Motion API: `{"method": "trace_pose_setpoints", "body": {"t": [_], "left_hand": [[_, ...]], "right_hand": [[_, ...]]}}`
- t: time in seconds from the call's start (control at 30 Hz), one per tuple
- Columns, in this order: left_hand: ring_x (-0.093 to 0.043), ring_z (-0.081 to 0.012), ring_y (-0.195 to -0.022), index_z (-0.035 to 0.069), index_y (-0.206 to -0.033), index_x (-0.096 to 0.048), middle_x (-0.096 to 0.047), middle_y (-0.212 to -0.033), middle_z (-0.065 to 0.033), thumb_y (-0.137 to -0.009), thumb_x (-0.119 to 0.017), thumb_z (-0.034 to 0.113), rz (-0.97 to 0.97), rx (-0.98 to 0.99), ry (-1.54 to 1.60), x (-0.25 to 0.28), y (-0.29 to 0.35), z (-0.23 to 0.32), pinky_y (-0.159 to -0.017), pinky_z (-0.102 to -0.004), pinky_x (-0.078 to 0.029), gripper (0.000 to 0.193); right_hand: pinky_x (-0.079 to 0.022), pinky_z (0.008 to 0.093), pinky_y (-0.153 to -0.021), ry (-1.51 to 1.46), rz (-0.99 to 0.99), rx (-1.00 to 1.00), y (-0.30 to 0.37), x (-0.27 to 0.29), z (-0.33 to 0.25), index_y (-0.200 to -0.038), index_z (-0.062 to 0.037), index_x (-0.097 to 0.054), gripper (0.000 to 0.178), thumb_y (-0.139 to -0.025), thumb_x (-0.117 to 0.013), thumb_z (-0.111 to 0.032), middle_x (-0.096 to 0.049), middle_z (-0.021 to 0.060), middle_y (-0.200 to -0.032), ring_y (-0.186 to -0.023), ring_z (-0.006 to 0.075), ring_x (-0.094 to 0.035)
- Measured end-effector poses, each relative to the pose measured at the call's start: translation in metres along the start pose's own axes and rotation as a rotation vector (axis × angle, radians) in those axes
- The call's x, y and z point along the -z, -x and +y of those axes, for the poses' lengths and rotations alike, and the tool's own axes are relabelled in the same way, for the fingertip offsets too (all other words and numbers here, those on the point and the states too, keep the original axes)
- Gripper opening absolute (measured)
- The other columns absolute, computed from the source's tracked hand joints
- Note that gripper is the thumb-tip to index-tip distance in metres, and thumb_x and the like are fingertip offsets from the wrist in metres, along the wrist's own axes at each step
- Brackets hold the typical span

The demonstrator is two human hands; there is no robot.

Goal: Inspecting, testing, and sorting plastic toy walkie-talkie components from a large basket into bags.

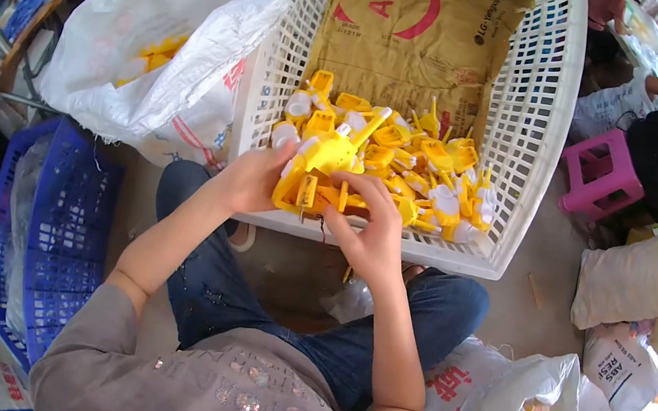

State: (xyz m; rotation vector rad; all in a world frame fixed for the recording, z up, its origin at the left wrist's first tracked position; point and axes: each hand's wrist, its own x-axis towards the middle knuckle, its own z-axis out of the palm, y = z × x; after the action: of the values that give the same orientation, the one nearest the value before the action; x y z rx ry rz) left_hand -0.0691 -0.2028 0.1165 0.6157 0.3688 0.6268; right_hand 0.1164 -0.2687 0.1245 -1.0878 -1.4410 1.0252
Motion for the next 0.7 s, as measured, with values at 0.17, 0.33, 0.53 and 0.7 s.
{"method": "trace_pose_setpoints", "body": {"t": [0.17, 0.33, 0.53, 0.7], "left_hand": [[-0.054, -0.0172, -0.103, 0.013, -0.123, -0.045, -0.055, -0.113, -0.0041, -0.087, -0.046, 0.05, 0.043, 0.057, 0.007, 0.031, -0.049, -0.009, -0.085, -0.0348, -0.046, 0.052], [-0.058, -0.0178, -0.096, 0.012, -0.118, -0.049, -0.058, -0.106, -0.0048, -0.086, -0.05, 0.047, 0.188, 0.125, 0.116, 0.051, -0.054, -0.019, -0.082, -0.0341, -0.048, 0.047], [-0.06, -0.0156, -0.08, 0.01, -0.102, -0.053, -0.059, -0.089, -0.0038, -0.082, -0.052, 0.04, 0.283, 0.029, 0.224, 0.068, -0.056, -0.001, -0.071, -0.0314, -0.05, 0.036], [-0.06, -0.0141, -0.079, 0.011, -0.099, -0.054, -0.059, -0.087, -0.0026, -0.083, -0.052, 0.038, 0.347, -0.045, 0.208, 0.079, -0.056, 0.001, -0.071, -0.03, -0.05, 0.031]], "right_hand": [[-0.047, 0.03, -0.064, 0.741, 0.124, 0.306, -0.03, -0.02, 0.022, -0.086, -0.0041, -0.06, 0.015, -0.072, -0.063, -0.009, -0.057, 0.0109, -0.081, -0.077, 0.0263, -0.058], [-0.044, 0.0348, -0.048, 0.921, 0.209, 0.327, -0.051, -0.038, 0.057, -0.068, -0.006, -0.055, 0.02, -0.079, -0.059, -0.022, -0.053, 0.0077, -0.067, -0.055, 0.0269, -0.056], [-0.042, 0.036, -0.044, 0.982, 0.223, 0.308, -0.082, -0.053, 0.061, -0.068, -0.0077, -0.055, 0.019, -0.082, -0.054, -0.021, -0.057, 0.0089, -0.063, -0.051, 0.0272, -0.055], [-0.042, 0.0373, -0.043, 0.974, 0.207, 0.37, -0.1, -0.059, 0.057, -0.069, -0.0077, -0.054, 0.016, -0.08, -0.053, -0.019, -0.056, 0.0095, -0.06, -0.05, 0.0277, -0.055]]}}
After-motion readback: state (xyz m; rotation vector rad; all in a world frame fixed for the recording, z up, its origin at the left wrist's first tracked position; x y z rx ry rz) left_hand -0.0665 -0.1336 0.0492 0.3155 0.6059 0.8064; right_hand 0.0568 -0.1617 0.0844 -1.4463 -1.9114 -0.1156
